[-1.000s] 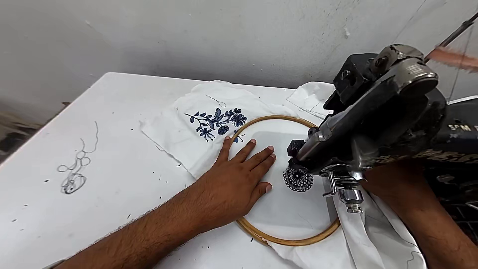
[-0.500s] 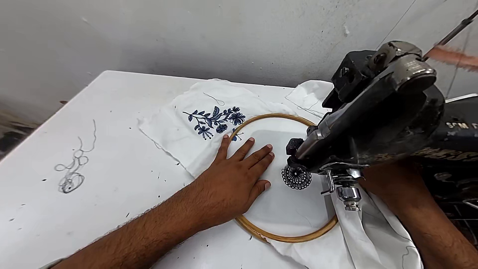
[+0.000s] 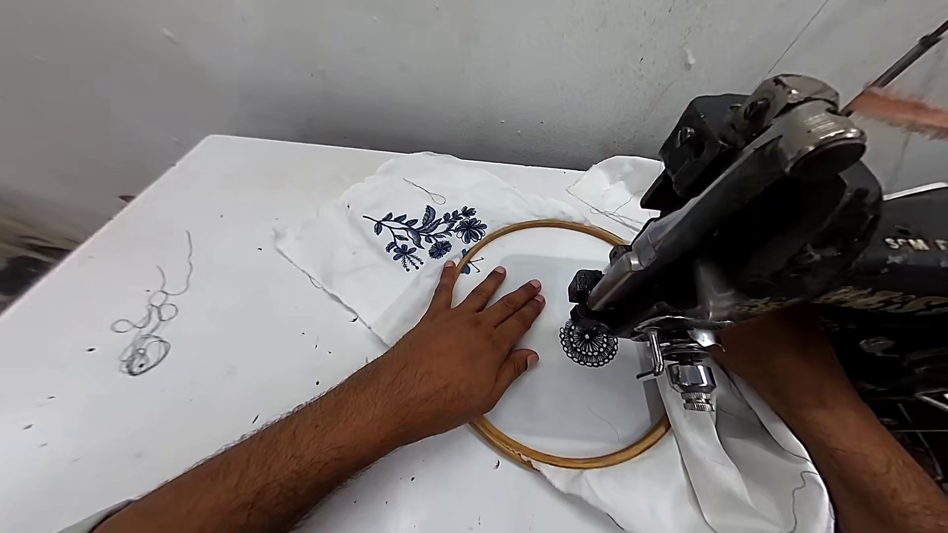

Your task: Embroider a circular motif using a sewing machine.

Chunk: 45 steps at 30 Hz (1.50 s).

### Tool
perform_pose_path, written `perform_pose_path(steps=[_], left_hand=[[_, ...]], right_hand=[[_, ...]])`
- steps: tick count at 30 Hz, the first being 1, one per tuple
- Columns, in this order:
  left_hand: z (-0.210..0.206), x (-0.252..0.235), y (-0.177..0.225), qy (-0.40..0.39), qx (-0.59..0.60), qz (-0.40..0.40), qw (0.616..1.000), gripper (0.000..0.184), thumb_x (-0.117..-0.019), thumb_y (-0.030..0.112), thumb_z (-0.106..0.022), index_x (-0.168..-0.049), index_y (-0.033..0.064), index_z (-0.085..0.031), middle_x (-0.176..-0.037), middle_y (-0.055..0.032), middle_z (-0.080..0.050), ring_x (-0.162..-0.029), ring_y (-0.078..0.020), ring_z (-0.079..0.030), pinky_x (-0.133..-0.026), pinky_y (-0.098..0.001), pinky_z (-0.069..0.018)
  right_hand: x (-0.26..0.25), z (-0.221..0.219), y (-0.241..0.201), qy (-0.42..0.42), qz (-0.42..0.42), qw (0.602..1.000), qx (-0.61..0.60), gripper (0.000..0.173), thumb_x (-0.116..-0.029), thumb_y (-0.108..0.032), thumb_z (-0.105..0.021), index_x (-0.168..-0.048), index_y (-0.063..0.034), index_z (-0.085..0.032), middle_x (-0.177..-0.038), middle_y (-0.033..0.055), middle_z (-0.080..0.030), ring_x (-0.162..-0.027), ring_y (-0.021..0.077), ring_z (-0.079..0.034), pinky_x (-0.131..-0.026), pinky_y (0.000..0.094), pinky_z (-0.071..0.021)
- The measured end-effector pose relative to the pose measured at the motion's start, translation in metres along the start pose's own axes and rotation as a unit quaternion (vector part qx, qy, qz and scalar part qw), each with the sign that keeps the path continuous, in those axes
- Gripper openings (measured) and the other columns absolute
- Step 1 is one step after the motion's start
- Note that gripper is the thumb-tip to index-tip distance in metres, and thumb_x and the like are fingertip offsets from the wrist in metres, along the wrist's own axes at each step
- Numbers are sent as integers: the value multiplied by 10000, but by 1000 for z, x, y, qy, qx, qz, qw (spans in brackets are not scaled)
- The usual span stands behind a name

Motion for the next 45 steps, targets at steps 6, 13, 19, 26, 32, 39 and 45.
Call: perform_pose_path(steps=[6,13,19,26,32,39,45], left_hand=[[1,1,5,-4,-3,-1,1000,611,-1091,481,-240,-1585,171,-424,-1664,41,-352,-1559,-293,-266,-1180,-762,-110],[-1,-1,1,7,0,-1,1000,609,-1091,480,-240,-1575,170,-442,-1663,38,-354,-1554,-301,-278,-1172,-769,-110],[1,2,5,-5,-3,-1,1000,608,-1090,478,-242,-1577,171,-438,-1664,38,-353,-1557,-299,-272,-1171,-769,-119],[-1,0,1,8,-2,0,1000,608,-1091,478,-236,-1579,175,-436,-1660,31,-361,-1552,-305,-282,-1170,-774,-118],[2,3,6,-8,-2,2,1000,607,-1089,478,-246,-1575,171,-441,-1663,35,-356,-1553,-304,-279,-1164,-776,-125],[4,6,8,-19,-6,1,1000,605,-1089,475,-250,-1581,173,-431,-1667,38,-346,-1558,-296,-268,-1167,-773,-129],[3,4,5,-10,-4,6,1000,608,-1089,476,-244,-1579,170,-435,-1665,37,-351,-1555,-300,-276,-1161,-779,-131]], right_hand=[[-1,1,2,-11,-14,1000,-16,355,-907,-344,-629,-971,-1,-693,-937,241,-678,-960,413,-665,-739,639,-461],[0,2,-1,4,4,1000,6,356,-925,-323,-645,-976,28,-680,-936,274,-668,-945,449,-667,-728,640,-470],[1,3,1,-10,-28,999,-30,382,-918,-376,-639,-986,-5,-700,-949,236,-679,-963,404,-663,-750,632,-463],[2,1,1,-10,-3,1000,8,331,-917,-285,-653,-973,41,-674,-940,292,-662,-944,481,-659,-715,667,-460],[2,4,-1,-4,-4,1000,-16,382,-903,-370,-620,-957,1,-692,-922,238,-675,-950,410,-665,-726,626,-465],[0,5,-4,-8,-9,999,-48,339,-897,-352,-648,-940,-19,-694,-893,184,-668,-906,321,-657,-739,564,-467],[2,4,-4,-4,8,1000,-12,390,-913,-356,-611,-974,22,-682,-948,260,-668,-975,434,-660,-747,632,-467]])
Point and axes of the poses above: each hand's wrist, its own x-axis away from the middle knuckle, its own z-axis out of the back of the hand, y = z × x, the point moved 3 cm from there along -x, towards the middle knuckle
